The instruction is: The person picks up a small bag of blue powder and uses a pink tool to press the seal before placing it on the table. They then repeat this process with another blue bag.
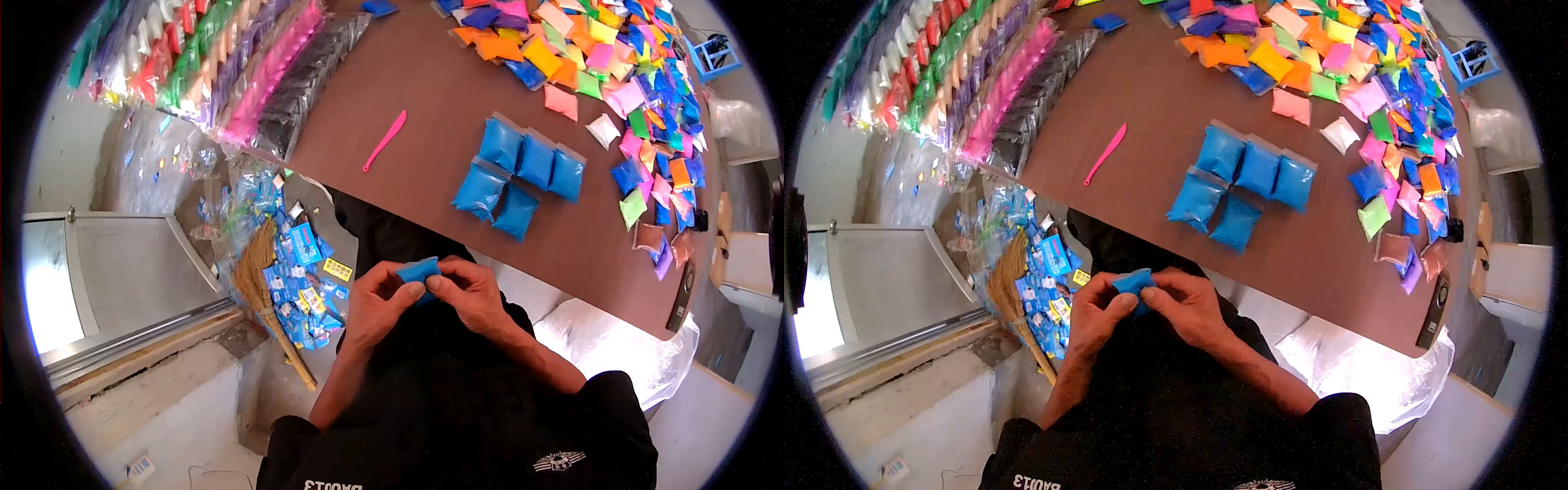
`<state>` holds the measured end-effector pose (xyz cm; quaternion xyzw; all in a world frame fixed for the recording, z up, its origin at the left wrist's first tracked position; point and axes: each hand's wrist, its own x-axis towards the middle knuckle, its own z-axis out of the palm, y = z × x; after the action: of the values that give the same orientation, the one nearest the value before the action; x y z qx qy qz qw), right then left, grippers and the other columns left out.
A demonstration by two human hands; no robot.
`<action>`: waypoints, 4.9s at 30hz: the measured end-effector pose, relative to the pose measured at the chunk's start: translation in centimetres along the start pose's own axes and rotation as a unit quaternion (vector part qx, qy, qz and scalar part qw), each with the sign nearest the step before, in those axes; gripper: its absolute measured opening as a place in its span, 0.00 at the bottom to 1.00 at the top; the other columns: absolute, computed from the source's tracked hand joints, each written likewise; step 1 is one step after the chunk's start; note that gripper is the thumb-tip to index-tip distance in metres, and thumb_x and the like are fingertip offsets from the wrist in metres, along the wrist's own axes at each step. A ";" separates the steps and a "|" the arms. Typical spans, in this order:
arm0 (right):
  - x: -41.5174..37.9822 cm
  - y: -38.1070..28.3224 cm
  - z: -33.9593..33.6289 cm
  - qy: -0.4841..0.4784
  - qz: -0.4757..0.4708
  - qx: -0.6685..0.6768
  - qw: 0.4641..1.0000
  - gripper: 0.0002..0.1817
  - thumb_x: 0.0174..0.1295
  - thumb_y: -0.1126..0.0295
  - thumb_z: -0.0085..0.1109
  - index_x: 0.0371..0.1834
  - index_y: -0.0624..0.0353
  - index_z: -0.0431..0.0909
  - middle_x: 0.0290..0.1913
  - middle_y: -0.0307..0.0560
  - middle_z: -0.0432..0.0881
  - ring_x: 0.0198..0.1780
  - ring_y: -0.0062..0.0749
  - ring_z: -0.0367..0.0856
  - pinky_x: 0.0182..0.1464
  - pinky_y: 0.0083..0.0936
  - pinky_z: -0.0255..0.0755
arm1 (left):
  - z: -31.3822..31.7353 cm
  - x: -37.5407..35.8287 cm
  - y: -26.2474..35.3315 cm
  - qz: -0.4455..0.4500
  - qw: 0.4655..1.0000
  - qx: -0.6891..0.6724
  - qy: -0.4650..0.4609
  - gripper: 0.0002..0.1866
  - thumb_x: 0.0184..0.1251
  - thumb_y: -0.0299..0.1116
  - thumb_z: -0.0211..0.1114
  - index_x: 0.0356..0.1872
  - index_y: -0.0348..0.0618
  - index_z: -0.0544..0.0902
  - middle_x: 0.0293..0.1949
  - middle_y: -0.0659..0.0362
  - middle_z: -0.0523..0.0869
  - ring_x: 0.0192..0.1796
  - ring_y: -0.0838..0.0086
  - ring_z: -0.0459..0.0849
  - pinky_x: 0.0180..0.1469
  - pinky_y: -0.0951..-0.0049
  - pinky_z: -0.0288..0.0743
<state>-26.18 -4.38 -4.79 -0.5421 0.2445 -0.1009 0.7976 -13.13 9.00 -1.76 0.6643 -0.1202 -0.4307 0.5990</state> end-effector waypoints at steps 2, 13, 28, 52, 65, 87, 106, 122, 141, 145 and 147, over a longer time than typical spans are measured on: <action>0.0 0.2 0.2 0.024 0.005 0.004 1.000 0.14 0.70 0.67 0.66 0.53 0.65 0.84 0.44 0.40 0.84 0.43 0.18 0.79 0.45 0.21 0.74 | -0.2 0.0 -0.6 0.013 0.999 0.025 -0.023 0.10 0.71 0.33 0.72 0.46 0.38 0.85 0.35 0.67 0.85 0.39 0.87 0.78 0.44 0.82 0.73; 0.3 0.0 0.6 0.038 0.048 0.000 0.998 0.15 0.71 0.64 0.66 0.52 0.65 0.84 0.40 0.37 0.85 0.40 0.17 0.79 0.42 0.20 0.75 | -1.4 0.0 -1.0 0.043 0.994 0.092 -0.030 0.10 0.70 0.35 0.72 0.41 0.40 0.84 0.31 0.67 0.82 0.34 0.85 0.76 0.37 0.80 0.72; 0.4 0.6 0.6 0.039 0.025 -0.015 0.999 0.16 0.72 0.64 0.64 0.55 0.66 0.80 0.42 0.39 0.85 0.41 0.18 0.79 0.43 0.20 0.75 | -1.1 -0.5 -0.7 0.012 0.990 0.134 -0.036 0.09 0.69 0.32 0.72 0.35 0.37 0.83 0.27 0.64 0.84 0.31 0.84 0.79 0.34 0.78 0.73; 0.7 0.8 0.3 0.040 0.050 0.008 0.998 0.16 0.71 0.64 0.66 0.54 0.64 0.82 0.41 0.37 0.84 0.40 0.18 0.78 0.42 0.20 0.75 | 0.1 -0.4 -0.7 -0.013 0.999 0.040 -0.013 0.10 0.72 0.35 0.70 0.35 0.39 0.82 0.27 0.65 0.82 0.33 0.84 0.78 0.34 0.79 0.71; 0.8 0.3 0.4 0.023 0.043 -0.012 0.999 0.15 0.72 0.65 0.64 0.54 0.65 0.82 0.40 0.36 0.83 0.39 0.16 0.77 0.40 0.19 0.74 | -0.1 -0.5 -0.7 0.023 0.996 0.087 0.030 0.10 0.74 0.35 0.68 0.39 0.38 0.84 0.30 0.66 0.83 0.34 0.85 0.77 0.37 0.80 0.72; 0.9 1.0 0.4 0.043 -0.004 -0.049 0.998 0.13 0.72 0.66 0.63 0.50 0.64 0.84 0.36 0.36 0.83 0.37 0.16 0.77 0.39 0.20 0.73 | -0.2 -0.5 -1.6 -0.012 0.999 0.031 -0.020 0.11 0.72 0.36 0.71 0.40 0.39 0.84 0.31 0.66 0.83 0.33 0.86 0.76 0.36 0.81 0.71; 0.8 0.4 0.8 0.052 0.026 -0.017 0.998 0.14 0.72 0.64 0.64 0.51 0.64 0.84 0.39 0.35 0.84 0.38 0.16 0.77 0.40 0.19 0.74 | 0.0 -0.6 -1.4 -0.022 0.999 0.036 -0.025 0.11 0.69 0.34 0.72 0.44 0.38 0.84 0.33 0.63 0.85 0.35 0.84 0.81 0.38 0.78 0.76; 1.1 0.2 0.4 0.033 0.051 -0.047 0.997 0.13 0.73 0.63 0.63 0.50 0.63 0.84 0.36 0.35 0.83 0.36 0.16 0.76 0.37 0.19 0.72 | 0.2 -0.7 -1.4 -0.017 0.999 0.050 0.014 0.13 0.71 0.39 0.71 0.39 0.38 0.82 0.29 0.64 0.83 0.32 0.85 0.78 0.34 0.78 0.72; 0.4 0.7 1.4 0.070 0.029 0.002 0.997 0.20 0.70 0.68 0.66 0.61 0.65 0.77 0.46 0.42 0.85 0.44 0.21 0.83 0.45 0.21 0.78 | 0.5 -1.7 0.0 0.061 0.982 0.167 0.060 0.16 0.63 0.31 0.77 0.48 0.37 0.83 0.38 0.61 0.88 0.39 0.78 0.84 0.43 0.73 0.80; -0.4 0.2 1.9 0.054 -0.037 -0.021 0.998 0.22 0.68 0.70 0.66 0.63 0.64 0.75 0.49 0.44 0.83 0.49 0.24 0.82 0.53 0.23 0.78 | 0.7 -1.6 -0.6 0.250 0.906 0.319 0.122 0.19 0.59 0.30 0.78 0.50 0.38 0.84 0.42 0.52 0.87 0.41 0.63 0.88 0.44 0.68 0.82; -0.7 -0.5 2.0 0.031 -0.054 -0.009 0.998 0.21 0.69 0.71 0.66 0.63 0.64 0.75 0.50 0.43 0.83 0.51 0.23 0.81 0.55 0.23 0.77 | 0.6 -1.7 -0.9 0.324 0.880 0.331 0.103 0.21 0.55 0.29 0.79 0.50 0.40 0.85 0.48 0.49 0.84 0.47 0.52 0.87 0.48 0.63 0.83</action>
<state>-25.73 -2.61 -3.55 -0.5584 0.2404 -0.1581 0.7781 -14.87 9.92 -1.77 0.7883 -0.4026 -0.0768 0.4589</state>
